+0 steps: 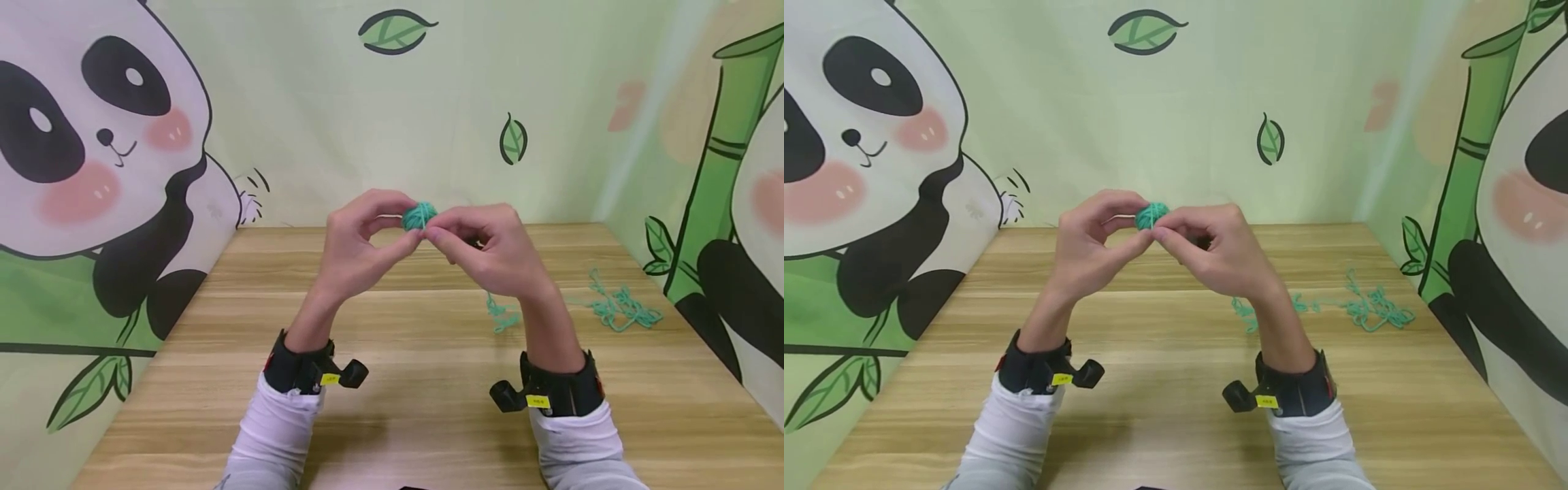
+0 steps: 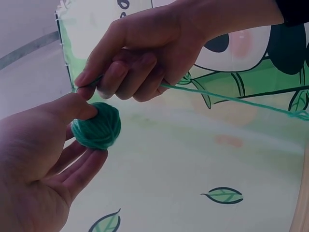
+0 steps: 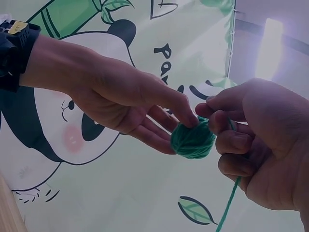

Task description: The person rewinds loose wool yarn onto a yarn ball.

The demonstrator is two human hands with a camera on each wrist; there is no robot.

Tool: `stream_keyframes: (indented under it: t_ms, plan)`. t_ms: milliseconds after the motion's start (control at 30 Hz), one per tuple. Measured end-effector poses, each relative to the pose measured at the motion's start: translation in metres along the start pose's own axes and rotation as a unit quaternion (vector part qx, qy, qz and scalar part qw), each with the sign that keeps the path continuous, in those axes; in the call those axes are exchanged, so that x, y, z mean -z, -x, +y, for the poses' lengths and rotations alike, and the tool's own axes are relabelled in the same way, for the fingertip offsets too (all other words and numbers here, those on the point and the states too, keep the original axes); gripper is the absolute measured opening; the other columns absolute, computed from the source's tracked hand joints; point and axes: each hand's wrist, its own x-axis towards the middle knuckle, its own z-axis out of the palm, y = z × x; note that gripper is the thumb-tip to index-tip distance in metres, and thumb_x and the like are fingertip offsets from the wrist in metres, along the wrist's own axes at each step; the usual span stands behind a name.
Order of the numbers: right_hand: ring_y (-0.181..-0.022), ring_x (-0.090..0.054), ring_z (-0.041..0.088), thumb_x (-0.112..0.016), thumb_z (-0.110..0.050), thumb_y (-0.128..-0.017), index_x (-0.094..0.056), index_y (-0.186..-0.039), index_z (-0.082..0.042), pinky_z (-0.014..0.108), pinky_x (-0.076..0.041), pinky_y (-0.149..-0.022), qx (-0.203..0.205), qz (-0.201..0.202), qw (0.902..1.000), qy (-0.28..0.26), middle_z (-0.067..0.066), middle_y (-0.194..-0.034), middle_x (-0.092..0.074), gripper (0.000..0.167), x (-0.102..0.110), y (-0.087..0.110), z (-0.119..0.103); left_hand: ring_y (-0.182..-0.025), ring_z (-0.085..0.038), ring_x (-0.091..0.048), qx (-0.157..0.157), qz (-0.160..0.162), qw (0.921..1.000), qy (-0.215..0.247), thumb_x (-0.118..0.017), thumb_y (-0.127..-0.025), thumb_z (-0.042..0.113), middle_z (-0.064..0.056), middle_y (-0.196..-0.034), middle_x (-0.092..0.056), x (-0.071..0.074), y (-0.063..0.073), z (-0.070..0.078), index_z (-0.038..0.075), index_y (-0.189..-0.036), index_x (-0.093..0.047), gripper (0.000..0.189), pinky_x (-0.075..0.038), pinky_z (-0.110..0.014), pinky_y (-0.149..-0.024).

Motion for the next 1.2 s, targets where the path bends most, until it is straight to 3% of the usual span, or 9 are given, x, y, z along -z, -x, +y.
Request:
stream_keyframes:
  t_ms: [167,333,433,533,633,767,933,1200]
  plan:
    - [-0.052,-0.044,0.010,-0.074,0.003,-0.104,-0.084,-0.108,0.004,0.023,-0.033,-0.045,0.015,-0.016,0.9998,-0.004,0.002,-0.067,-0.058,0.011,-0.001,-0.001,0.003,-0.114,-0.015,-0.079,0.006,0.035,0.9992,0.020,-0.083,-0.093,-0.012,-0.026,-0.123,-0.075,-0.002,0.001,0.000,-0.011,-0.125,-0.074,0.034,-0.073,-0.040,-0.102]
    - [-0.054,-0.044,0.010,-0.075,0.004,-0.103,-0.086,-0.108,0.001,0.021,-0.035,-0.048,0.002,-0.031,0.9995,0.009,0.001,-0.065,-0.054,0.012,0.000,-0.001,0.004,-0.114,-0.009,-0.079,0.016,0.059,0.9974,0.039,-0.081,-0.094,-0.013,-0.030,-0.125,-0.073,-0.002,0.001,0.002,-0.014,-0.127,-0.071,0.034,-0.072,-0.040,-0.104]
    - [-0.054,-0.044,0.011,-0.075,0.006,-0.102,-0.086,-0.107,-0.001,0.022,-0.035,-0.049,-0.005,-0.041,0.9990,0.014,0.001,-0.065,-0.053,0.014,-0.001,-0.001,0.006,-0.114,-0.009,-0.079,0.024,0.066,0.9960,0.054,-0.080,-0.093,-0.014,-0.026,-0.124,-0.074,-0.002,0.000,0.004,-0.014,-0.127,-0.071,0.035,-0.072,-0.039,-0.103]
    - [-0.054,-0.043,0.011,-0.075,0.007,-0.101,-0.086,-0.104,-0.002,0.022,-0.034,-0.049,-0.009,-0.049,0.9986,0.018,0.001,-0.064,-0.052,0.014,-0.001,-0.001,0.007,-0.113,-0.010,-0.080,0.026,0.069,0.9946,0.073,-0.080,-0.092,-0.016,-0.015,-0.123,-0.077,-0.002,0.000,0.006,-0.016,-0.127,-0.070,0.036,-0.072,-0.038,-0.103]
    - [-0.053,-0.042,0.010,-0.075,0.008,-0.100,-0.086,-0.100,-0.004,0.021,-0.033,-0.048,-0.016,-0.055,0.9981,0.022,0.000,-0.064,-0.052,0.016,-0.002,-0.002,0.008,-0.112,-0.011,-0.080,0.023,0.068,0.9936,0.088,-0.079,-0.091,-0.018,-0.002,-0.123,-0.078,-0.002,-0.001,0.008,-0.018,-0.127,-0.069,0.037,-0.072,-0.037,-0.102]
    - [-0.052,-0.041,0.010,-0.075,0.010,-0.099,-0.086,-0.100,-0.003,0.020,-0.031,-0.048,-0.027,-0.059,0.9975,0.026,-0.001,-0.062,-0.051,0.017,-0.002,-0.003,0.010,-0.112,-0.010,-0.080,0.020,0.065,0.9925,0.101,-0.078,-0.090,-0.021,0.007,-0.121,-0.079,-0.002,-0.001,0.009,-0.020,-0.127,-0.068,0.038,-0.072,-0.034,-0.102]
    - [-0.050,-0.038,0.010,-0.075,0.009,-0.100,-0.084,-0.095,-0.004,0.020,-0.028,-0.047,-0.046,-0.062,0.9967,0.026,0.000,-0.060,-0.049,0.017,-0.001,-0.004,0.014,-0.111,-0.010,-0.080,0.019,0.054,0.9916,0.116,-0.076,-0.090,-0.021,0.008,-0.121,-0.080,-0.001,-0.001,0.009,-0.021,-0.126,-0.067,0.037,-0.072,-0.033,-0.100]
    - [-0.052,-0.037,0.010,-0.073,0.001,-0.104,-0.074,-0.082,-0.007,0.021,-0.027,-0.049,-0.096,-0.053,0.9927,0.051,-0.003,-0.061,-0.048,0.024,0.004,-0.002,0.019,-0.111,-0.014,-0.079,0.021,0.007,0.9898,0.141,-0.077,-0.090,-0.017,0.004,-0.121,-0.079,0.000,0.000,0.010,-0.019,-0.127,-0.068,0.038,-0.073,-0.037,-0.100]
